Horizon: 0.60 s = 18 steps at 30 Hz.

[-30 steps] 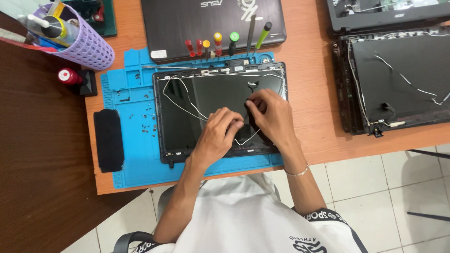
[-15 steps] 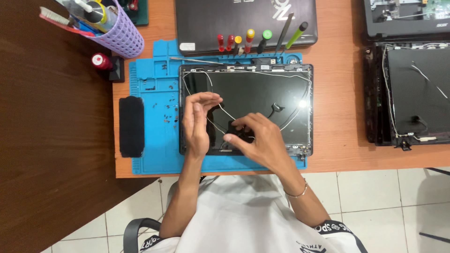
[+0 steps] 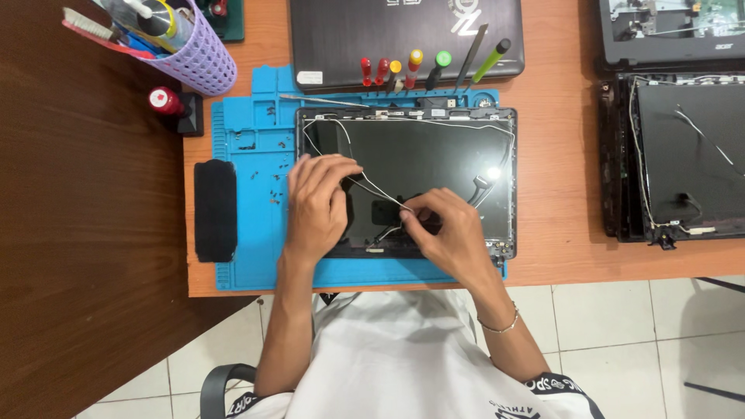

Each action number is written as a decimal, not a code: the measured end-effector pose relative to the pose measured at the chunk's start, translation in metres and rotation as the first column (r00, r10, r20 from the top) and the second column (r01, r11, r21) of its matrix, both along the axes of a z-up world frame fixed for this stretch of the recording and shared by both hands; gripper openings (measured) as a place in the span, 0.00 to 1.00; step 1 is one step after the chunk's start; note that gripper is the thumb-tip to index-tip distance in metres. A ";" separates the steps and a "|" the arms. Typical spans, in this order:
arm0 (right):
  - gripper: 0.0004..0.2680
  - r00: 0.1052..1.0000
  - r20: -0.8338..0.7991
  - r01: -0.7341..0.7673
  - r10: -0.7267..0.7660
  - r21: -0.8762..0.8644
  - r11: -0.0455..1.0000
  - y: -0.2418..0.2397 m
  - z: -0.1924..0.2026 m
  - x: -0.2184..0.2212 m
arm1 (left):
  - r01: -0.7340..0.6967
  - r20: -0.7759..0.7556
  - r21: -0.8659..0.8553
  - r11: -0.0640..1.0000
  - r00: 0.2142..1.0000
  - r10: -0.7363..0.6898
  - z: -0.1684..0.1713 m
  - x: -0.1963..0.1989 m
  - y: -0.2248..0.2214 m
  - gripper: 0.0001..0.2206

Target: The person routes wires through the internal casing of a laptop top panel, closes the device to inspect the bottom, and then opens it to begin prying the upper palm rest assembly away from the lower chassis.

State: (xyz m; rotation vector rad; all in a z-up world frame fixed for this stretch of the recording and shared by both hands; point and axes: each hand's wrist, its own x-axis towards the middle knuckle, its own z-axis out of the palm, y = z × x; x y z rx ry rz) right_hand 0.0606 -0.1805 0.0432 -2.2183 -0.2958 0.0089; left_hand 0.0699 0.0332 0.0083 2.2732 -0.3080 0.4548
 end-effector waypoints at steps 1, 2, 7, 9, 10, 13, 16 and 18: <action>0.02 1.000 0.009 0.015 -0.015 0.003 1.000 -0.003 0.000 -0.001 | -0.002 0.001 0.050 0.999 1.000 0.002 0.001 0.000 0.003 0.14; 0.02 0.999 0.020 0.030 -0.030 0.005 1.000 -0.006 0.000 -0.001 | -0.005 0.003 0.100 0.995 1.000 0.004 0.002 0.000 0.006 0.13; 0.02 0.993 0.083 0.089 -0.084 -0.065 0.994 -0.018 -0.005 -0.003 | -0.010 -0.115 0.156 0.988 0.993 0.028 0.001 -0.004 0.008 0.06; 0.02 0.990 0.087 0.117 -0.109 -0.101 0.988 -0.021 -0.010 -0.003 | 0.003 -0.124 0.167 0.986 0.992 0.018 0.000 -0.007 0.007 0.04; 0.02 0.987 0.103 0.134 -0.122 -0.121 0.984 -0.022 -0.013 -0.004 | 0.006 -0.125 0.158 0.987 0.992 0.014 -0.001 -0.009 0.005 0.04; 0.02 0.975 0.170 0.175 -0.145 -0.172 0.969 -0.022 -0.020 -0.005 | 0.014 -0.130 0.145 0.989 0.991 0.005 -0.003 -0.016 -0.001 0.03; 0.03 0.960 0.241 0.196 -0.146 -0.199 0.960 -0.023 -0.027 -0.006 | 0.020 -0.140 0.157 0.987 0.990 0.002 -0.005 -0.024 -0.009 0.03; 0.03 0.957 0.245 0.207 -0.158 -0.191 0.959 -0.023 -0.030 -0.004 | 0.029 -0.149 0.171 0.985 0.989 -0.003 -0.007 -0.029 -0.013 0.03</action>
